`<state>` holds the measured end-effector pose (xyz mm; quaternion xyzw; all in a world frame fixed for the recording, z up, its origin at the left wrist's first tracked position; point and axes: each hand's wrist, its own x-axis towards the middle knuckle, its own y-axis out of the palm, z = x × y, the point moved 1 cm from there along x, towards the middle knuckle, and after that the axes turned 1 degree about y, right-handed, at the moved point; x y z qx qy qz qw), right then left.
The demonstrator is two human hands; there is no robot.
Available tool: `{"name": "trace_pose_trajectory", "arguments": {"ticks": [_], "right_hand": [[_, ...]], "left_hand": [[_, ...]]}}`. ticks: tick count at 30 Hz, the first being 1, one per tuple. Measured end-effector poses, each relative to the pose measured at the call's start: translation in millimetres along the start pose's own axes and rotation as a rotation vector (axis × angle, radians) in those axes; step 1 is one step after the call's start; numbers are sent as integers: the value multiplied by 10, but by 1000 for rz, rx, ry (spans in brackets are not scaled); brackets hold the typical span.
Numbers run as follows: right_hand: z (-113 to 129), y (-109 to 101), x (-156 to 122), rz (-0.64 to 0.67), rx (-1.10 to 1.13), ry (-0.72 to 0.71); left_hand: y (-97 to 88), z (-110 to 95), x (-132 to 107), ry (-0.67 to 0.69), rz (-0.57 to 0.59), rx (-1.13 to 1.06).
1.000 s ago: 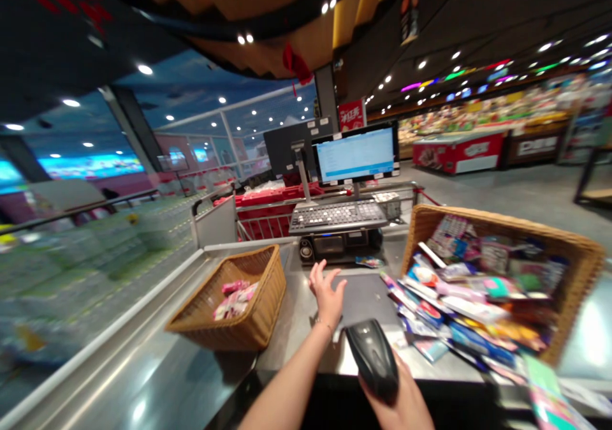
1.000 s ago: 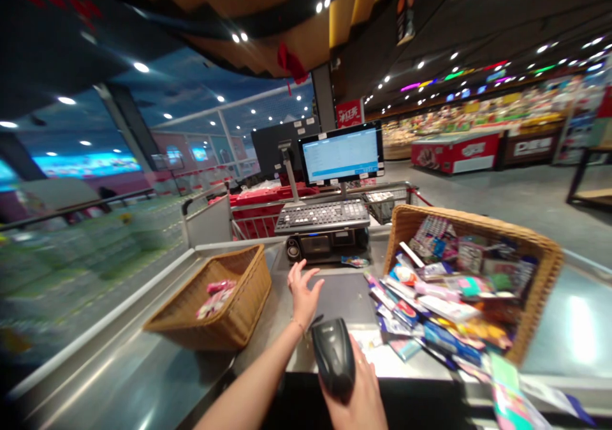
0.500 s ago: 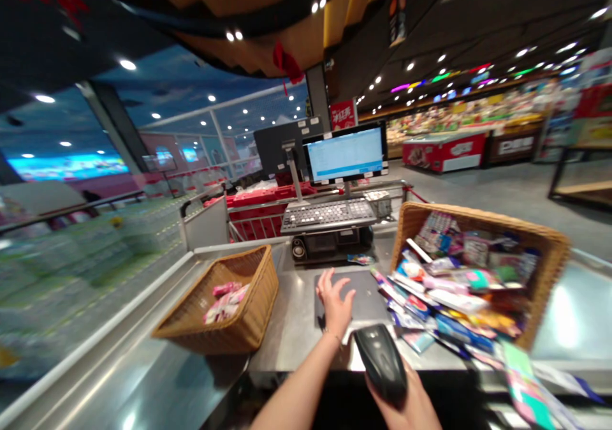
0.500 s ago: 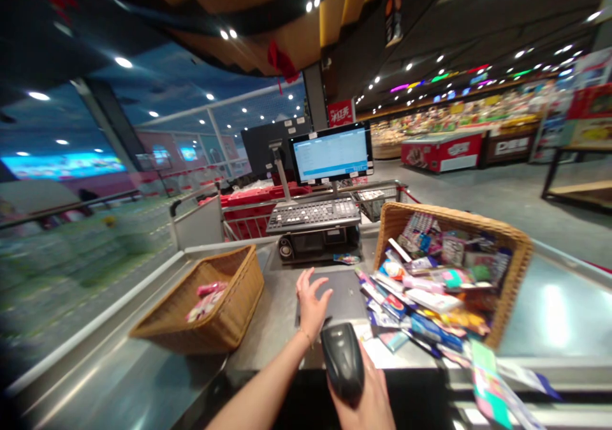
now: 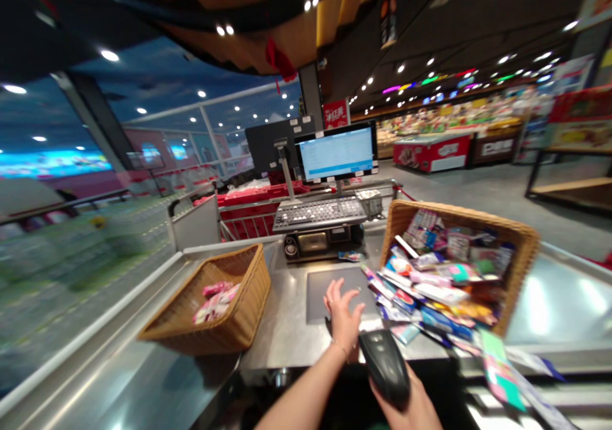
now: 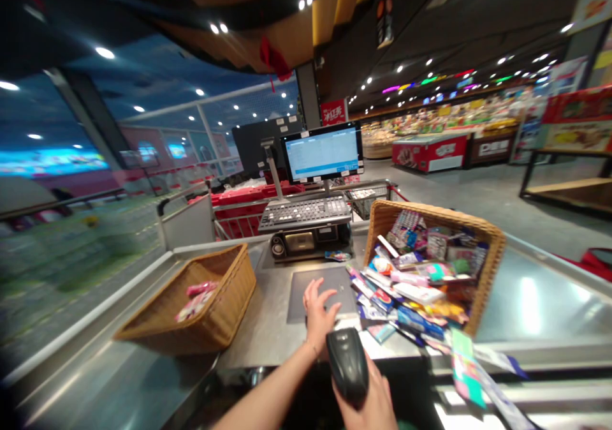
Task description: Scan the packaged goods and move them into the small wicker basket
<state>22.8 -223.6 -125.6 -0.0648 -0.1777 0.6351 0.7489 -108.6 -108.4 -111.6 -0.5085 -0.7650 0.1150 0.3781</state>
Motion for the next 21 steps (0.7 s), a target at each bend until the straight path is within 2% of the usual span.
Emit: {"name": "trace_pose_trajectory", "arguments": {"ticks": [3, 7, 13, 21], "right_hand": [[-5, -28, -17, -19, 25, 14], [-46, -35, -34, 22, 19, 25], [-108, 19, -90, -109, 16, 47], [-81, 68, -136, -129, 16, 42]], "left_hand": [[45, -20, -60, -8, 44, -4], [108, -18, -129, -8, 101, -7], [161, 18, -232, -16, 167, 16], [245, 105, -308, -32, 308, 276]]}}
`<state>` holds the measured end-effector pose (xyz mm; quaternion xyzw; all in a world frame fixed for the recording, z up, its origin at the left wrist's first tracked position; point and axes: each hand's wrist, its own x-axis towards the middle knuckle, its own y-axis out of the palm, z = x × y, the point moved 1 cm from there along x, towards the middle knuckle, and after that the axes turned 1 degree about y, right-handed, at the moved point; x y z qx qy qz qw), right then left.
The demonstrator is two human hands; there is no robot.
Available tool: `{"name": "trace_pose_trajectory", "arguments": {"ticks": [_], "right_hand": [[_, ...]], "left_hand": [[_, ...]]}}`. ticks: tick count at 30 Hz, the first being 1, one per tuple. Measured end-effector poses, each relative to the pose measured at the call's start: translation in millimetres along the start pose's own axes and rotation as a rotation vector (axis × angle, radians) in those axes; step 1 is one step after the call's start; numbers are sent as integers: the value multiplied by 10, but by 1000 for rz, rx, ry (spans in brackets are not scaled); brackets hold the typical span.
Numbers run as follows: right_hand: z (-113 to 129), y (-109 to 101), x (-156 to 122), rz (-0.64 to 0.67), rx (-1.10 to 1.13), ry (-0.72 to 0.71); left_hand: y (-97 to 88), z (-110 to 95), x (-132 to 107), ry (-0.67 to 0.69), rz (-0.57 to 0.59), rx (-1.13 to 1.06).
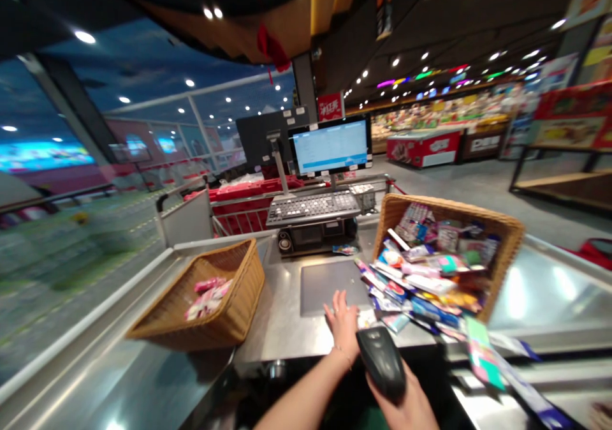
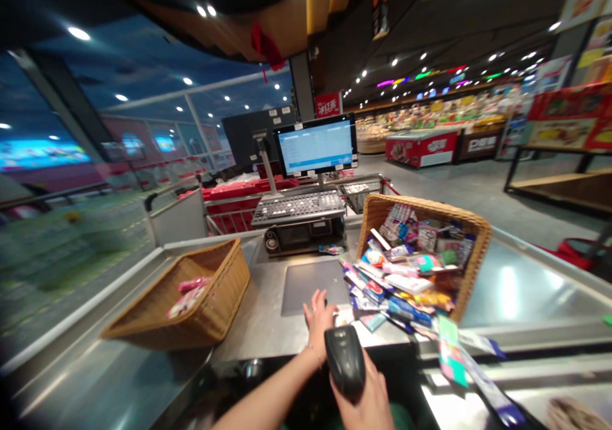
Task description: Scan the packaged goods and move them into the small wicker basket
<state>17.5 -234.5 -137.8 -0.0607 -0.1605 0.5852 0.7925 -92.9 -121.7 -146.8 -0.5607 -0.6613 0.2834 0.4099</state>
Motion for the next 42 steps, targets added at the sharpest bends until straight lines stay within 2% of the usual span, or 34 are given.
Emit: {"name": "trace_pose_trajectory", "arguments": {"ticks": [5, 13, 16, 20, 25, 28, 31, 36, 39, 42], "right_hand": [[-23, 40, -26, 21, -10, -11], [3, 92, -117, 94, -49, 19], [5, 122, -135, 97, -51, 22], [-8, 157, -130, 106, -45, 8], [-14, 183, -131, 101, -59, 1], [-14, 213, -143, 101, -62, 0], [-17, 245, -154, 112, -65, -4], [-5, 233, -129, 117, -66, -25], [30, 186, -78, 185, -69, -31], [74, 148, -32, 262, -74, -32]], "left_hand": [[29, 44, 6, -1, 89, 180], [-136, 120, 99, -119, 308, 234], [-128, 221, 107, -141, 280, 211], [-118, 441, 113, -151, 169, 203], [-288, 676, 106, -170, 35, 250], [-399, 683, 99, -75, 6, 266], [-413, 607, 130, 100, 97, 246], [-362, 493, 263, 230, 207, 304], [-356, 456, 312, 369, 220, 354], [-342, 448, 309, 417, 224, 379]]}}
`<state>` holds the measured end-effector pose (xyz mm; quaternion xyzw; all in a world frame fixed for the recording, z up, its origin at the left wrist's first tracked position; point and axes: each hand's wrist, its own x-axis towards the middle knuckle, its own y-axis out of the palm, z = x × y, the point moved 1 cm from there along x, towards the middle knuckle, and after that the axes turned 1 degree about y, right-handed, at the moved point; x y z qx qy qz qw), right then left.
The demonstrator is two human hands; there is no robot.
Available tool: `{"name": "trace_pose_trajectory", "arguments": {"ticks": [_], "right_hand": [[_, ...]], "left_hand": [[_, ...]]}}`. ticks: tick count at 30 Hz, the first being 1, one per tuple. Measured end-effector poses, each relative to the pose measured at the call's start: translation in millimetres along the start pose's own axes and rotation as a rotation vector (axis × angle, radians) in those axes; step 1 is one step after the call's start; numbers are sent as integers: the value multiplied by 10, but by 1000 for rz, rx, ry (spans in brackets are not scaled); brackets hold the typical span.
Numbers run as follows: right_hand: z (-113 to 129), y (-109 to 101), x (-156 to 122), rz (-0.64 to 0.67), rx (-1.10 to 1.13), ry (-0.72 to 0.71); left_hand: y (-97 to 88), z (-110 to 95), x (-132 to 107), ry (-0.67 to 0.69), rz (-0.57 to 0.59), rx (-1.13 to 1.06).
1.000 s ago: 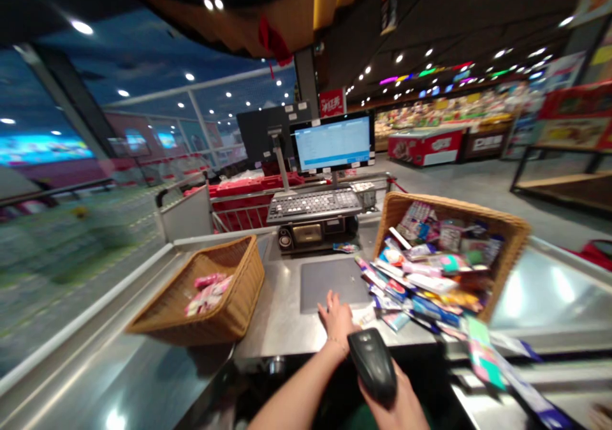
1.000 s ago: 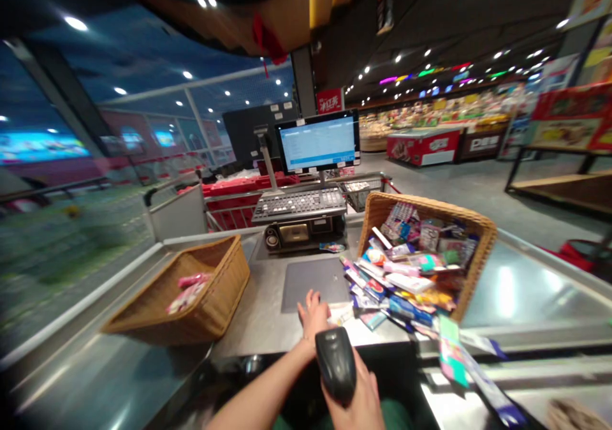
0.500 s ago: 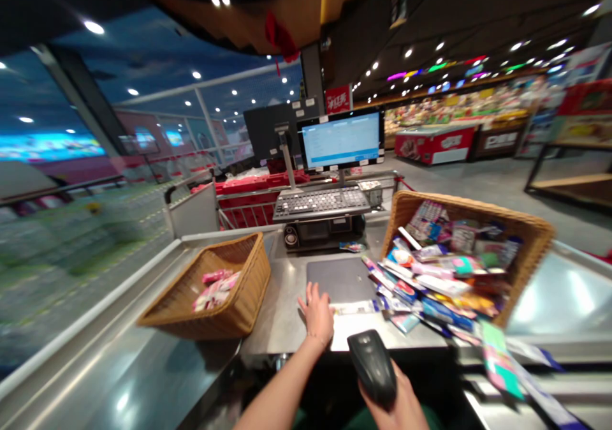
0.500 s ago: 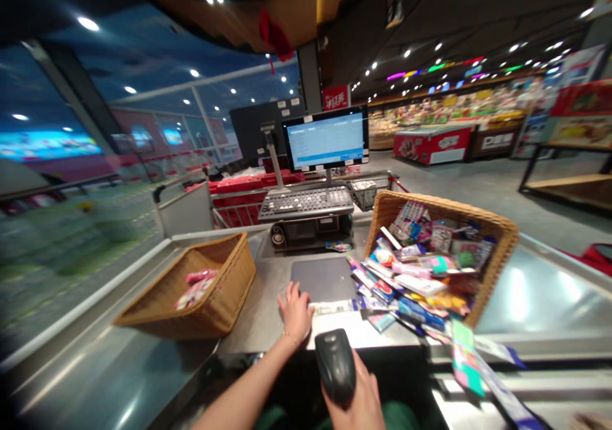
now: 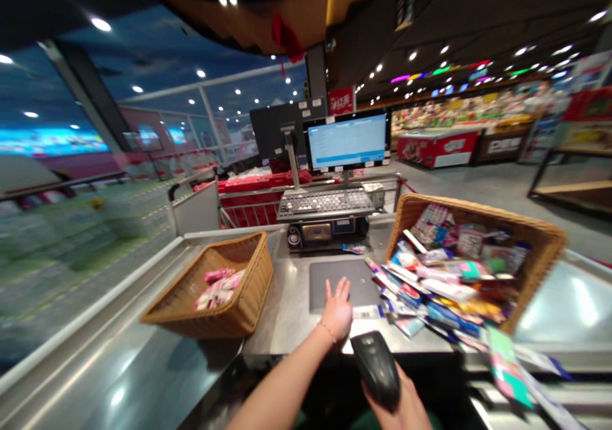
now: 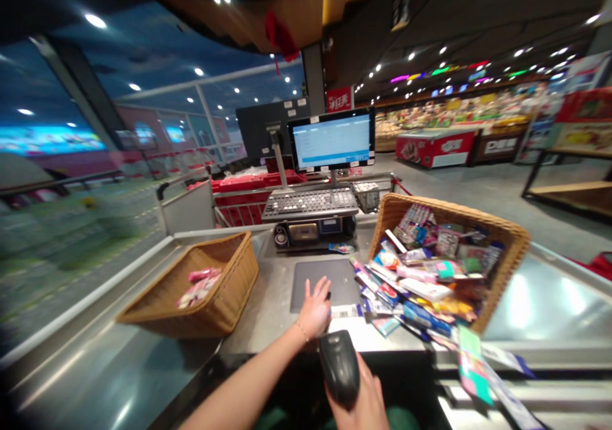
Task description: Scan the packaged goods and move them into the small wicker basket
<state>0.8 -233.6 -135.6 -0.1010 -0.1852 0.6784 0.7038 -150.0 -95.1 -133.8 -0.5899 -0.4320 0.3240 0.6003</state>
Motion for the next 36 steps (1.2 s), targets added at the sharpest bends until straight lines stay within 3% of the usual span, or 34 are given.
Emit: {"name": "trace_pose_trajectory", "arguments": {"ticks": [7, 13, 19, 25, 31, 36], "right_hand": [[1, 12, 20, 31, -15, -31], [-28, 22, 23, 25, -12, -22], [29, 113, -31, -103, 53, 5], [105, 95, -68, -102, 84, 42], [89, 112, -89, -101, 88, 41], [85, 131, -118, -118, 60, 40]], "left_hand": [[76, -56, -94, 9, 21, 34], [22, -82, -112, -34, 38, 4], [60, -162, -85, -88, 70, -55], [147, -239, -108, -87, 68, -45], [191, -112, -223, -33, -2, -4], [28, 89, -278, -86, -138, 14]]}}
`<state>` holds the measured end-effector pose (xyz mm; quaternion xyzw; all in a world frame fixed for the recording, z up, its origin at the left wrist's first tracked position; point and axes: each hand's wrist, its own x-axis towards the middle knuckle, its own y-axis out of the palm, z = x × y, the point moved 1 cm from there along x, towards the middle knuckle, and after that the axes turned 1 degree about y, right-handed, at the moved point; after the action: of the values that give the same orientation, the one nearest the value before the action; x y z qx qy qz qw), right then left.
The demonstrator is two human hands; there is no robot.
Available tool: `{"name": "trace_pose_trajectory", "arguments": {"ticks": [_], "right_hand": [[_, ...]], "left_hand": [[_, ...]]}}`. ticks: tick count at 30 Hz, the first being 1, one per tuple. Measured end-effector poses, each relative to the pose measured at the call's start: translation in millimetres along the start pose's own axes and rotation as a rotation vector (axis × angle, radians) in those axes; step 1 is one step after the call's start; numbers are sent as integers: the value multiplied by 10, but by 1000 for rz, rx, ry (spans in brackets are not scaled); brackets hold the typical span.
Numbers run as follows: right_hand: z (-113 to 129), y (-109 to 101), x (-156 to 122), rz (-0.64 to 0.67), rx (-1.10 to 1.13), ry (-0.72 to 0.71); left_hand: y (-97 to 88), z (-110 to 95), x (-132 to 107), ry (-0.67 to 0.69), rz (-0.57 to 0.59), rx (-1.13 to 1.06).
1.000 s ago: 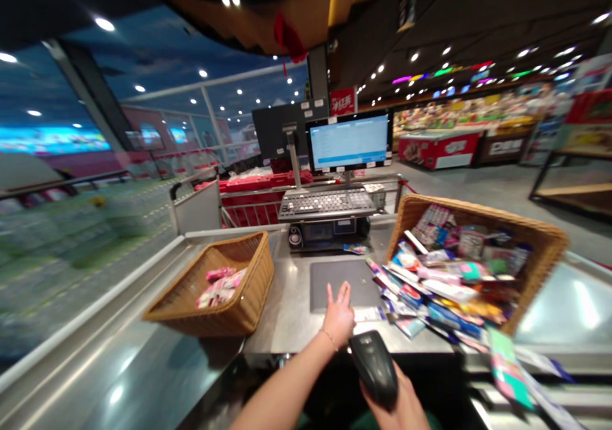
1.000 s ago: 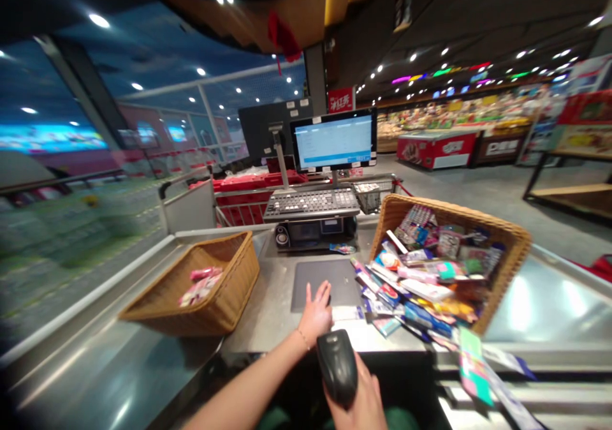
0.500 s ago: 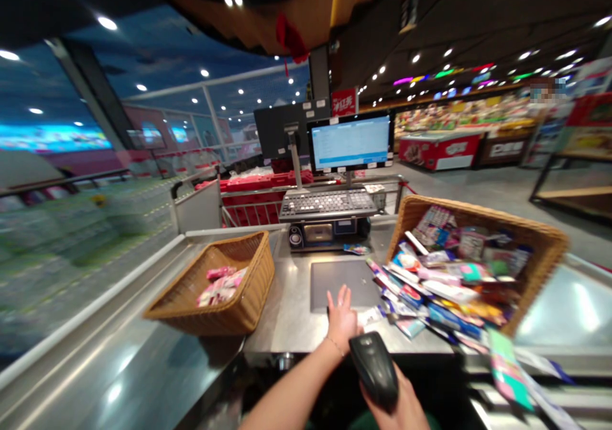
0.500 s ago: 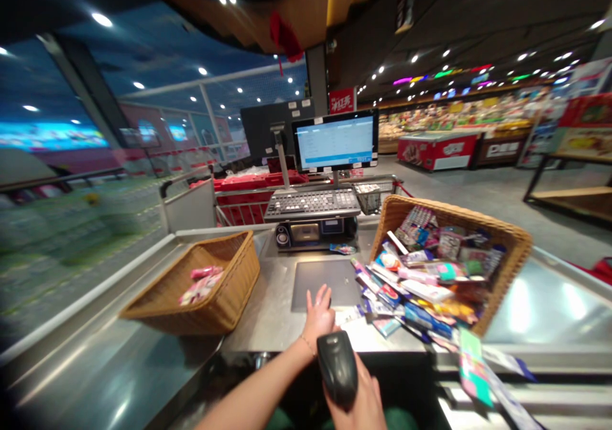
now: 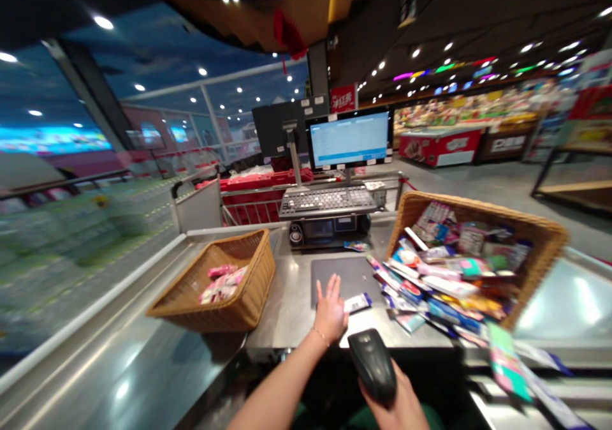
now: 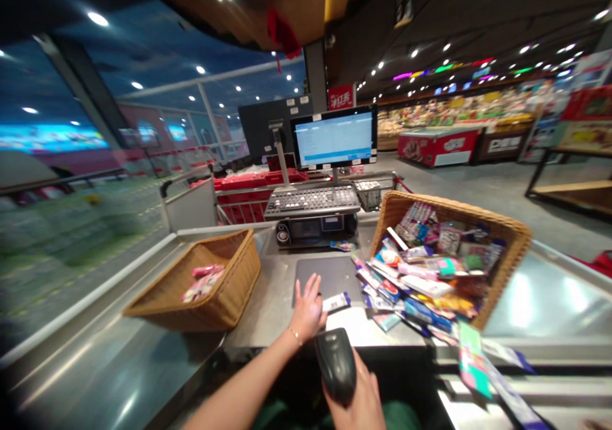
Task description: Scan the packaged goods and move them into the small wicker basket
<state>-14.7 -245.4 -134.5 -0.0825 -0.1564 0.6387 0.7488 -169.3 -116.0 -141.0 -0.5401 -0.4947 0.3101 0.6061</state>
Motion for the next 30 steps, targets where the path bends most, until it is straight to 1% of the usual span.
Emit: {"name": "trace_pose_trajectory", "arguments": {"ticks": [4, 9, 16, 24, 30], "right_hand": [[29, -10, -22, -16, -19, 9], [32, -9, -31, -32, -72, -2], [52, -25, -32, -27, -79, -5], [56, -9, -46, -17, -67, -13], [96, -22, -48, -11, -72, -23]], "left_hand": [[-139, 128, 49, -38, -82, 16], [-203, 233, 78, -67, -160, 37], [-227, 316, 73, -83, -214, 66], [-374, 386, 90, -123, -245, 107], [-435, 475, 115, -123, -273, 132]]}}
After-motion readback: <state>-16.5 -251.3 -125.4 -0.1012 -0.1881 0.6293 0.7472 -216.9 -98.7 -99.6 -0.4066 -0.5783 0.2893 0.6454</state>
